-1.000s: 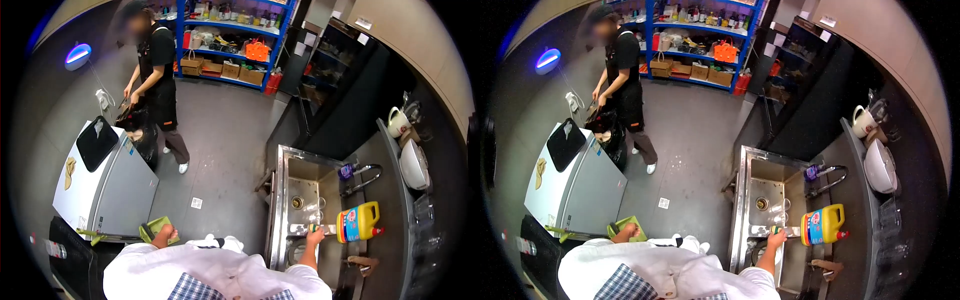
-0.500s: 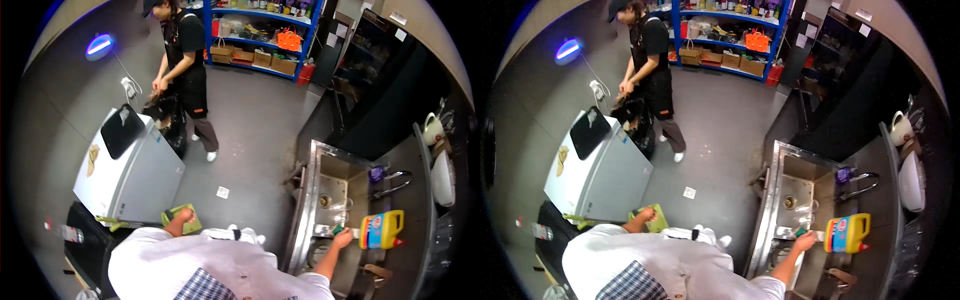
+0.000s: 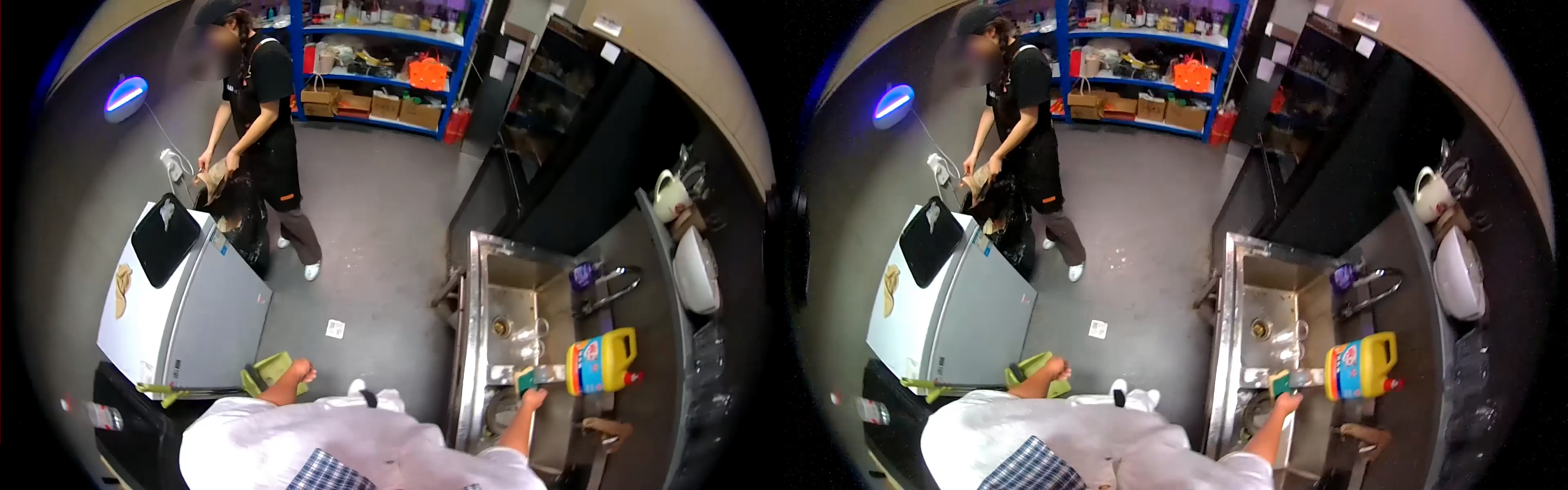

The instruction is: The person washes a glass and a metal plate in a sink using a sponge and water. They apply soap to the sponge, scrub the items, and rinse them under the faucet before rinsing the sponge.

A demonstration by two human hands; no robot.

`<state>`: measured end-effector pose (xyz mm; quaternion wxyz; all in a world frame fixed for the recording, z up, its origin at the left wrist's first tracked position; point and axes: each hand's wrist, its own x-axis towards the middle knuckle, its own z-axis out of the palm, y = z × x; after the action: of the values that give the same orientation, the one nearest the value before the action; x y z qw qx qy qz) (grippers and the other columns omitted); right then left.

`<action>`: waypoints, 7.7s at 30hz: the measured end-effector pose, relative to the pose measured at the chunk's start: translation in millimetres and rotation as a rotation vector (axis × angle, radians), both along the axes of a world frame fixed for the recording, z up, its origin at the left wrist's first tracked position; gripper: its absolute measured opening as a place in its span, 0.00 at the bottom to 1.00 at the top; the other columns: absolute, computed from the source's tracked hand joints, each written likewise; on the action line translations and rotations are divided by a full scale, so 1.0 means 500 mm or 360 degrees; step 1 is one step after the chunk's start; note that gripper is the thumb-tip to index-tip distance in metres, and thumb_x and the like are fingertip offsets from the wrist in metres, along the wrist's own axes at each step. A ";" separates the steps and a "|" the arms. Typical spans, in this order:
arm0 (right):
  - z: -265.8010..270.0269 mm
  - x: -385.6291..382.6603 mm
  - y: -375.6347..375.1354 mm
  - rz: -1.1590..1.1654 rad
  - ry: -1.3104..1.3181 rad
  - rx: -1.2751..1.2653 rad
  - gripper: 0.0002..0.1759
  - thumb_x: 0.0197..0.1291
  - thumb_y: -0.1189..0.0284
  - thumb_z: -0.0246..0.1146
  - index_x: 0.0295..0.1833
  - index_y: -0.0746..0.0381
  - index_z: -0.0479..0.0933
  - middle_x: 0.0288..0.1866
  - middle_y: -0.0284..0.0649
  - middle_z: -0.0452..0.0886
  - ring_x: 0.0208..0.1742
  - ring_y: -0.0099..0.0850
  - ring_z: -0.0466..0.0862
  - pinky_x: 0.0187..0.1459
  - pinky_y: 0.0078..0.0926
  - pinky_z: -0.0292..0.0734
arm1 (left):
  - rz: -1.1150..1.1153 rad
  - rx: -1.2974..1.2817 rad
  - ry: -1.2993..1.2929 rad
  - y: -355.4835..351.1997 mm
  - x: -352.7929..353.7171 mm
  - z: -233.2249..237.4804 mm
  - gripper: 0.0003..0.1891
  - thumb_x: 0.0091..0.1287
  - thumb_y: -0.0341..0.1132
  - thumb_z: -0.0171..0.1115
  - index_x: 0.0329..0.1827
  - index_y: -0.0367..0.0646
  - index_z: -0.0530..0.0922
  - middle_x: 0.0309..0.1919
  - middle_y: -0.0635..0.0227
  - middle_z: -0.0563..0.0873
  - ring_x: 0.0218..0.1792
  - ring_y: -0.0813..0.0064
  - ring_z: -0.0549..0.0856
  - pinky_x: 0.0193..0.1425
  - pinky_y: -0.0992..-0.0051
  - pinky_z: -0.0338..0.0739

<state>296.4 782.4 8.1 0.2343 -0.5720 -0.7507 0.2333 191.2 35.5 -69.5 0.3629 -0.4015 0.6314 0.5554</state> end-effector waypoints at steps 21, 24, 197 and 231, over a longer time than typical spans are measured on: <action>0.131 -0.060 -0.174 0.0442 -0.0605 0.0342 0.34 0.65 0.52 0.49 0.73 0.54 0.55 0.74 0.54 0.50 0.72 0.60 0.50 0.69 0.57 0.47 | -0.0008 -0.0208 -0.0079 0.104 0.127 0.047 0.13 0.66 0.35 0.51 0.27 0.36 0.78 0.23 0.60 0.83 0.19 0.70 0.83 0.21 0.70 0.78; 0.103 -0.071 -0.159 0.0443 -0.0578 0.0350 0.35 0.64 0.52 0.50 0.73 0.56 0.55 0.74 0.55 0.50 0.73 0.60 0.49 0.68 0.59 0.49 | -0.0045 -0.0198 -0.0030 0.101 0.100 0.039 0.12 0.65 0.34 0.52 0.28 0.36 0.78 0.24 0.59 0.83 0.20 0.69 0.83 0.21 0.69 0.79; 0.068 -0.140 -0.043 0.0056 -0.0560 -0.0515 0.39 0.57 0.46 0.57 0.46 0.78 0.77 0.52 0.63 0.77 0.55 0.49 0.78 0.55 0.40 0.73 | -0.0259 0.0090 0.0333 -0.009 -0.155 0.048 0.13 0.69 0.37 0.42 0.44 0.43 0.76 0.30 0.62 0.84 0.24 0.70 0.84 0.23 0.69 0.81; -0.014 -0.196 0.025 -0.0901 -0.0012 -0.0984 0.46 0.51 0.47 0.64 0.61 0.72 0.56 0.51 0.59 0.73 0.49 0.53 0.79 0.49 0.48 0.79 | 0.0015 -0.0113 0.0073 -0.049 -0.070 0.027 0.09 0.64 0.32 0.49 0.32 0.37 0.77 0.23 0.60 0.82 0.20 0.67 0.82 0.22 0.65 0.78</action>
<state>198.2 794.8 1.2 0.1036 -0.8000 -0.4594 0.3719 156.3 11.2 -55.7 0.3314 -0.4043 0.6569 0.5434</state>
